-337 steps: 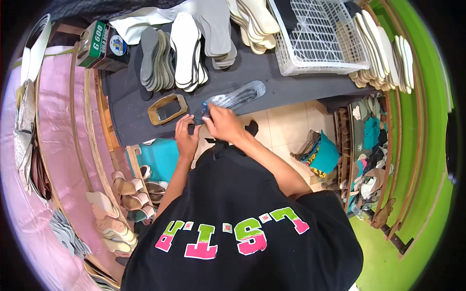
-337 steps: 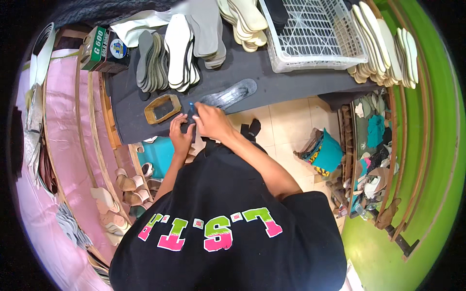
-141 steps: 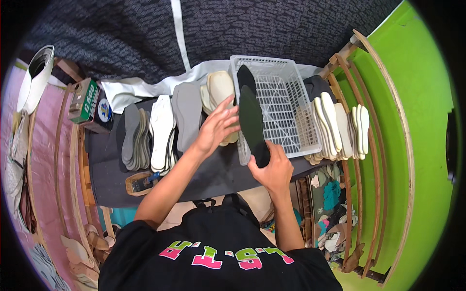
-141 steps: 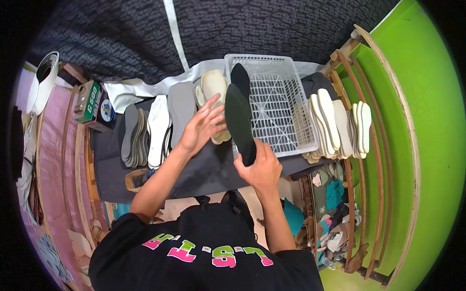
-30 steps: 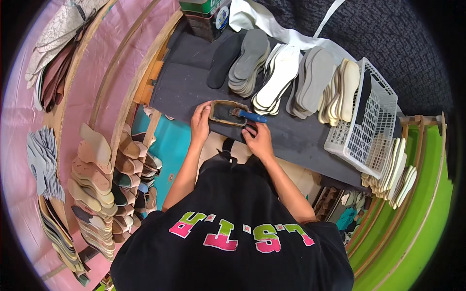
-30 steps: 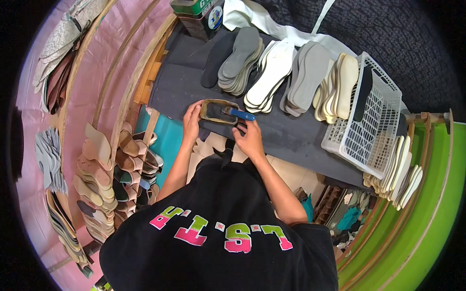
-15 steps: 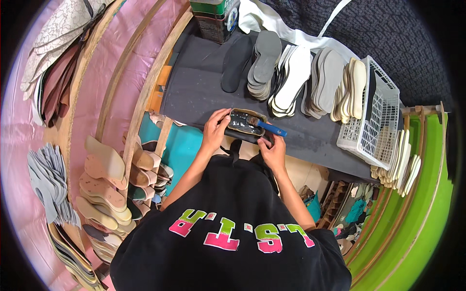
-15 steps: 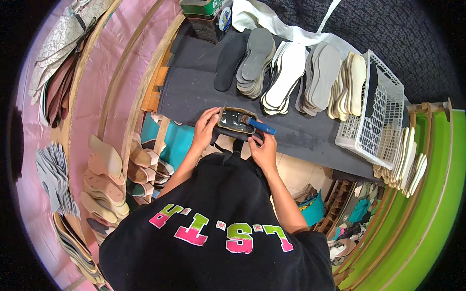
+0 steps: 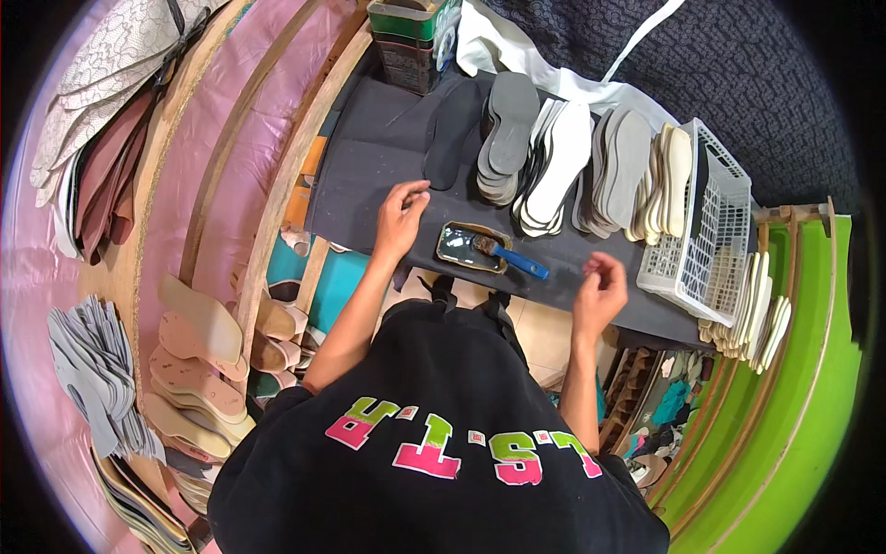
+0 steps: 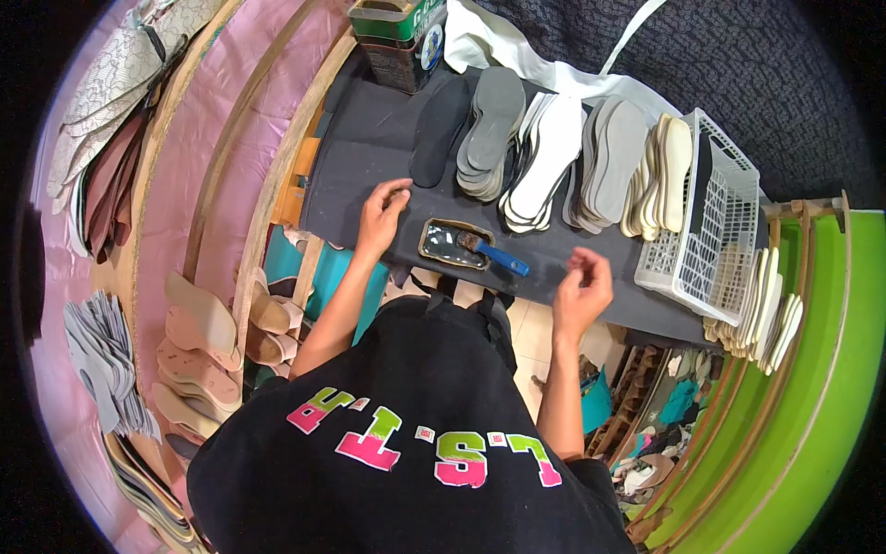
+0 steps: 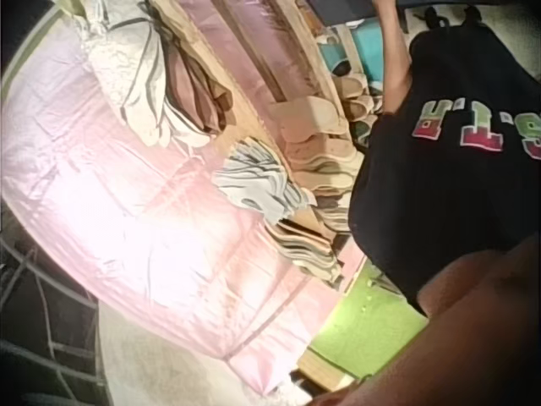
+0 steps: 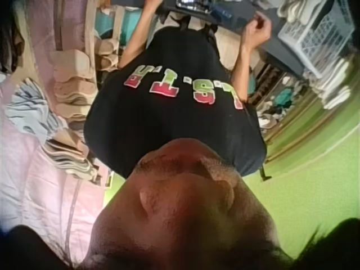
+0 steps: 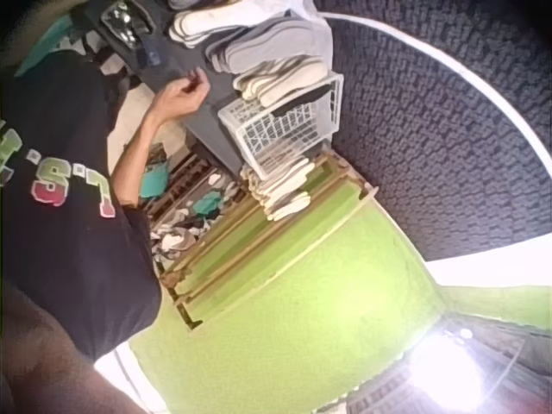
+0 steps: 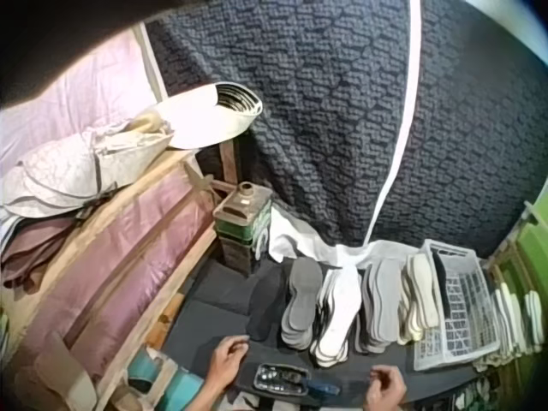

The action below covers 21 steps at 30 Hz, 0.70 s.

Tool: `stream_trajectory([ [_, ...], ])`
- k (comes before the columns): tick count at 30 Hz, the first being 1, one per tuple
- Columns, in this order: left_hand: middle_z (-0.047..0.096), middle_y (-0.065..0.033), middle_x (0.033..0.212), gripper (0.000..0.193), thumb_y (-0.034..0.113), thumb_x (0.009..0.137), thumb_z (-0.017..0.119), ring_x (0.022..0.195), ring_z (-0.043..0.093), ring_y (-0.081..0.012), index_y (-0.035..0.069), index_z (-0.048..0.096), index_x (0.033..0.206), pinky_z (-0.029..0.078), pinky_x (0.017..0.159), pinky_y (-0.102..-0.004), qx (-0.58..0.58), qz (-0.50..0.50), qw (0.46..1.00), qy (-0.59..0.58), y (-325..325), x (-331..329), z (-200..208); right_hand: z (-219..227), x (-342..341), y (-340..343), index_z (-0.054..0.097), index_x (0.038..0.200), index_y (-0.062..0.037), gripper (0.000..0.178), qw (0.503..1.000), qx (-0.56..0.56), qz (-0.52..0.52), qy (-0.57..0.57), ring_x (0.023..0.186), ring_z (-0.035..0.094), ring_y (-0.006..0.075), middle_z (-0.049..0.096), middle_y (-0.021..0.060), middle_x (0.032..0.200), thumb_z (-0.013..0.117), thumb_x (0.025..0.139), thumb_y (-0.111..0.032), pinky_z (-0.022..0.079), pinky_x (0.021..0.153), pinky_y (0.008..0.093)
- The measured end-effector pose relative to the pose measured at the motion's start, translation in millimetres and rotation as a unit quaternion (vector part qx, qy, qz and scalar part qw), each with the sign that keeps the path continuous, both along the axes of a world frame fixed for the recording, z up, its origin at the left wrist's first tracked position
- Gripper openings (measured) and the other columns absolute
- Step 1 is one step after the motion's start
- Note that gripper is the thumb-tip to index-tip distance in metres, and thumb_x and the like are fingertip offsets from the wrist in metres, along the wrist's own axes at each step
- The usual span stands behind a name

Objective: Apply industrial adhesive to shoe insoles and soles using a manual brush.

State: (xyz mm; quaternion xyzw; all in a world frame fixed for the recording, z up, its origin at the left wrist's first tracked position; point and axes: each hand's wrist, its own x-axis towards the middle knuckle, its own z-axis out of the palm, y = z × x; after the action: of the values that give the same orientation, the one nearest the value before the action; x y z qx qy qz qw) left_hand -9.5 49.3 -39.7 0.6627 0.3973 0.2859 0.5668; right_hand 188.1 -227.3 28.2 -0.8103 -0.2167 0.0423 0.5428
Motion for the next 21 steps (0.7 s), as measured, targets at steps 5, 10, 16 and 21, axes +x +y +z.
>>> stream_trajectory([
  [5, 0.072, -0.0138, 0.128, 0.033, 0.02, 0.103, 0.069, 0.113, 0.071, -0.0227, 0.001, 0.074, 0.13, 0.054, 0.099, -0.0348, -0.009, 0.017, 0.999, -0.034, 30, 14, -3, 72, -17, 91, 0.072, 0.115, 0.004, 0.027, 0.987, 0.091, 0.131, -0.033, 0.094, 0.073, 0.02, 0.073, 0.0141, 0.106, 0.056, 0.095, 0.011, 0.058, 0.087, 0.031],
  [10, 0.07, -0.0159, 0.138, 0.044, 0.032, 0.108, 0.062, 0.119, 0.071, -0.0271, -0.002, 0.07, 0.136, 0.053, 0.102, -0.0368, -0.072, -0.011, 0.997, -0.018, 49, 28, 0, 37, -62, 172, 0.05, 0.156, -0.0012, 0.061, 0.913, 0.044, 0.358, 0.191, 0.145, 0.053, 0.0259, 0.055, 0.0167, 0.154, 0.059, 0.097, 0.005, 0.045, 0.119, 0.0397],
  [16, 0.059, -0.0197, 0.153, 0.084, 0.067, 0.11, 0.038, 0.137, 0.057, -0.0321, -0.003, 0.054, 0.154, 0.047, 0.113, -0.0481, -0.278, -0.007, 0.961, -0.005, 54, 32, 2, -44, -54, 229, 0.04, 0.164, 0.0022, 0.08, 0.922, -0.174, 0.257, 0.233, 0.165, 0.018, 0.0398, 0.022, 0.03, 0.175, 0.068, 0.09, -0.012, 0.019, 0.132, 0.0413],
  [21, 0.06, -0.0253, 0.148, 0.086, 0.069, 0.108, 0.041, 0.133, 0.06, -0.035, -0.004, 0.055, 0.153, 0.052, 0.108, -0.0476, -0.261, 0.006, 0.965, -0.003, 52, 35, -10, -51, -46, 230, 0.042, 0.161, 0.0056, 0.078, 0.906, -0.137, 0.258, 0.305, 0.164, 0.023, 0.0376, 0.024, 0.0281, 0.175, 0.069, 0.09, -0.014, 0.024, 0.13, 0.0395],
])
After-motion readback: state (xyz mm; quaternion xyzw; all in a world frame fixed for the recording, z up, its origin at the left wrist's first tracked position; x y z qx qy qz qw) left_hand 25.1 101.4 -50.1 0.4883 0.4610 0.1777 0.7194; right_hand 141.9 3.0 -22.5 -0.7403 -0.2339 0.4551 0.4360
